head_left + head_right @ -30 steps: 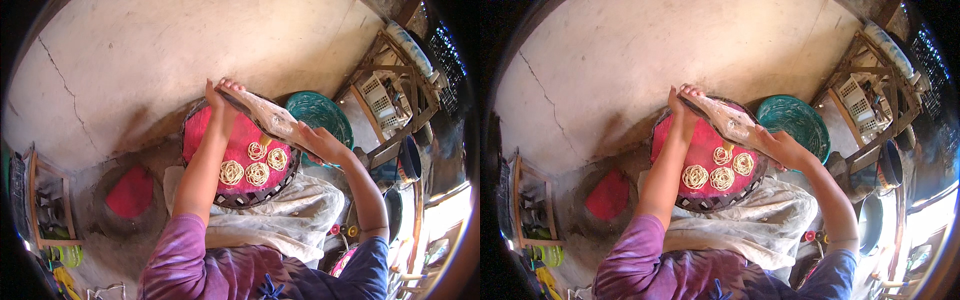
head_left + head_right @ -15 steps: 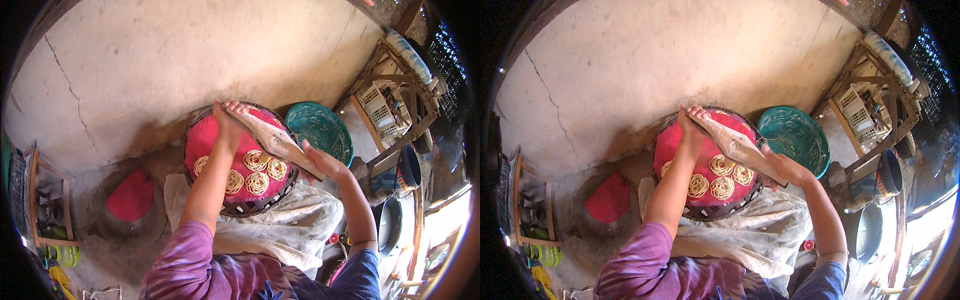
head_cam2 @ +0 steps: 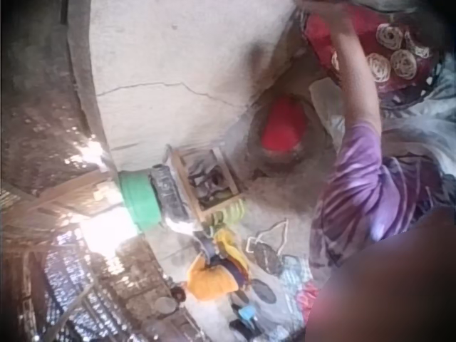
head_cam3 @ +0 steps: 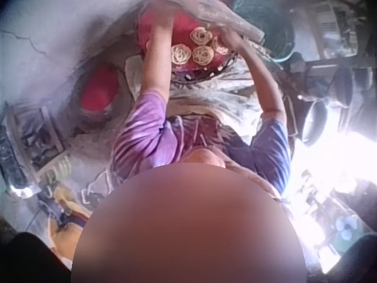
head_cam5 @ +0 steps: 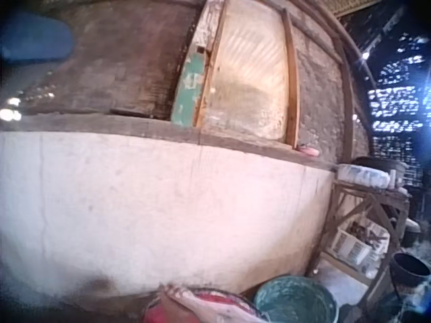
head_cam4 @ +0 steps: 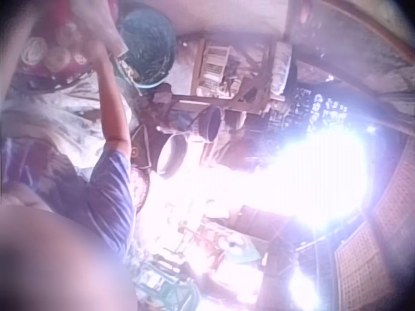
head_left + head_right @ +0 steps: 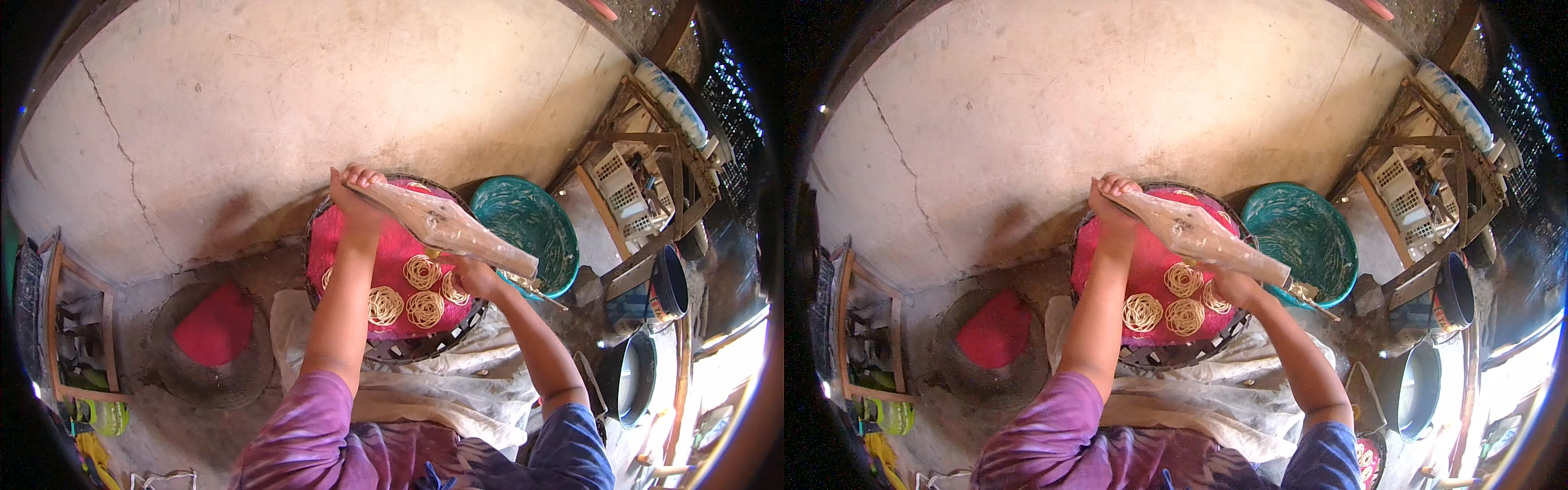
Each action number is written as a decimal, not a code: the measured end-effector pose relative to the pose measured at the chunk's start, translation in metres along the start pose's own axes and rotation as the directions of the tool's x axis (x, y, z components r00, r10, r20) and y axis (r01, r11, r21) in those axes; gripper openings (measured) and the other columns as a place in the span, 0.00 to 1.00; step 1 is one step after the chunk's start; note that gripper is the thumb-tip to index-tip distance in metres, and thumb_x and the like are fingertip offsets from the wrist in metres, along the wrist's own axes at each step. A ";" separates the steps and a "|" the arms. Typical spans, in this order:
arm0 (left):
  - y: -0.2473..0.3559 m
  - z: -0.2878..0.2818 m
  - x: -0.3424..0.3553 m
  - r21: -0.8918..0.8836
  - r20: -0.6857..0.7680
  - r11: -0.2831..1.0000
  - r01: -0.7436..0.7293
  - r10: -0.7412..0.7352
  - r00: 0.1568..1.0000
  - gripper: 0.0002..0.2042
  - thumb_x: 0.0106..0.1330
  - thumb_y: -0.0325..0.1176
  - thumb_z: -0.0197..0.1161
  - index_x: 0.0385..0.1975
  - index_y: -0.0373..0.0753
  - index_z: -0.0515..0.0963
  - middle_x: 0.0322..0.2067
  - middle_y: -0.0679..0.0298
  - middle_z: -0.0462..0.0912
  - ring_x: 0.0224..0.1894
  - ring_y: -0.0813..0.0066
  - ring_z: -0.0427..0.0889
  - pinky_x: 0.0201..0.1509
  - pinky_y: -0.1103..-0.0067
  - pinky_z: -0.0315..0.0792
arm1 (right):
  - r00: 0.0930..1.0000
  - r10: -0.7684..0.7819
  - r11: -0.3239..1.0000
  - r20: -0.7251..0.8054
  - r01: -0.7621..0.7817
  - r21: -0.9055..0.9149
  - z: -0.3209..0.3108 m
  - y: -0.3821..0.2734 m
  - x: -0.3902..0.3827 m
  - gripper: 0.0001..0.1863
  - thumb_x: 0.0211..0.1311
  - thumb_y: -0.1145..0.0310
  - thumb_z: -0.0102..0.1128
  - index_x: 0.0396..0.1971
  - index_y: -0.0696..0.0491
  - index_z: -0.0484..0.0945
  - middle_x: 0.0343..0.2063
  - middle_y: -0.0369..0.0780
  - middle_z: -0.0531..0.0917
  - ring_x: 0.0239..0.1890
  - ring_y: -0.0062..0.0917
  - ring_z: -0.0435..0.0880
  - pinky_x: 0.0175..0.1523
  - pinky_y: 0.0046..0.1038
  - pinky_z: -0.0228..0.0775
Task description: The person uses a handheld extruder to press dough into spiral noodle shapes onto a pink cloth laid over a woven tray. They repeatedly scoop dough from a green basin, fill the extruder, and pipe the noodles in circular patterns. The person switches to a second tray mid-task and continues piping until the clip ends.
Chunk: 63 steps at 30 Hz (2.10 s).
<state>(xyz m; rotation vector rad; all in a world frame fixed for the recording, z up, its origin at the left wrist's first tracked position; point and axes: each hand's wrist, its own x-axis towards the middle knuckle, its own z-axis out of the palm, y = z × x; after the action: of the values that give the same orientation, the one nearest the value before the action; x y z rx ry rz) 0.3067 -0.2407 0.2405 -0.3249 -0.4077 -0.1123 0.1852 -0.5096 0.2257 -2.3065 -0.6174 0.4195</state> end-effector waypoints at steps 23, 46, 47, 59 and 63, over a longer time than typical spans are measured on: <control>0.045 0.071 -0.007 0.454 -0.429 0.891 -0.006 0.225 0.875 0.22 0.69 0.55 0.34 0.17 0.49 0.60 0.11 0.75 0.58 0.14 0.80 0.59 0.26 0.77 0.60 | 0.891 0.453 0.890 -0.035 -0.450 0.068 -0.054 -0.156 0.009 0.39 0.70 0.37 0.34 0.22 0.58 0.80 0.09 0.35 0.72 0.09 0.19 0.70 0.15 0.24 0.64; 0.056 0.034 -0.006 0.085 -0.170 0.996 0.036 -0.021 0.985 0.21 0.67 0.51 0.37 0.12 0.50 0.59 0.08 0.76 0.58 0.11 0.80 0.59 0.20 0.79 0.60 | 0.910 0.249 0.478 0.331 -0.413 0.775 -0.043 -0.103 0.007 0.52 0.58 0.22 0.20 0.53 0.57 0.73 0.24 0.46 0.82 0.16 0.28 0.79 0.21 0.27 0.71; 0.057 0.032 -0.007 0.042 -0.174 0.999 0.021 -0.014 0.985 0.21 0.67 0.50 0.37 0.12 0.50 0.59 0.08 0.75 0.59 0.10 0.80 0.60 0.20 0.79 0.60 | 0.917 0.124 0.448 0.378 -0.392 0.804 -0.033 -0.098 0.013 0.52 0.58 0.22 0.21 0.58 0.55 0.69 0.25 0.45 0.82 0.17 0.27 0.78 0.20 0.24 0.69; 0.093 0.088 -0.018 0.345 -0.064 0.897 -0.278 0.318 0.946 0.24 0.71 0.53 0.34 0.11 0.52 0.59 0.07 0.77 0.56 0.09 0.83 0.56 0.18 0.81 0.57 | 0.999 -0.029 0.950 0.017 0.033 -0.311 0.033 -0.084 0.056 0.27 0.62 0.67 0.46 0.63 0.48 0.67 0.32 0.45 0.80 0.21 0.30 0.80 0.25 0.32 0.72; 0.114 0.165 -0.038 0.603 0.240 0.670 -0.433 0.365 0.900 0.26 0.71 0.56 0.36 0.09 0.53 0.59 0.04 0.78 0.54 0.06 0.85 0.53 0.14 0.83 0.55 | 0.891 -0.441 0.607 -0.112 0.204 -0.768 0.040 -0.086 0.066 0.35 0.50 0.75 0.52 0.64 0.44 0.67 0.47 0.48 0.76 0.38 0.38 0.82 0.40 0.42 0.75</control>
<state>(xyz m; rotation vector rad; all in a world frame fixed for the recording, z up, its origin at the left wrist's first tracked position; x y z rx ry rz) 0.2307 -0.0767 0.3358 0.2801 -0.4402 0.4846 0.1957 -0.3972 0.2502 -2.8313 -1.2054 -0.4589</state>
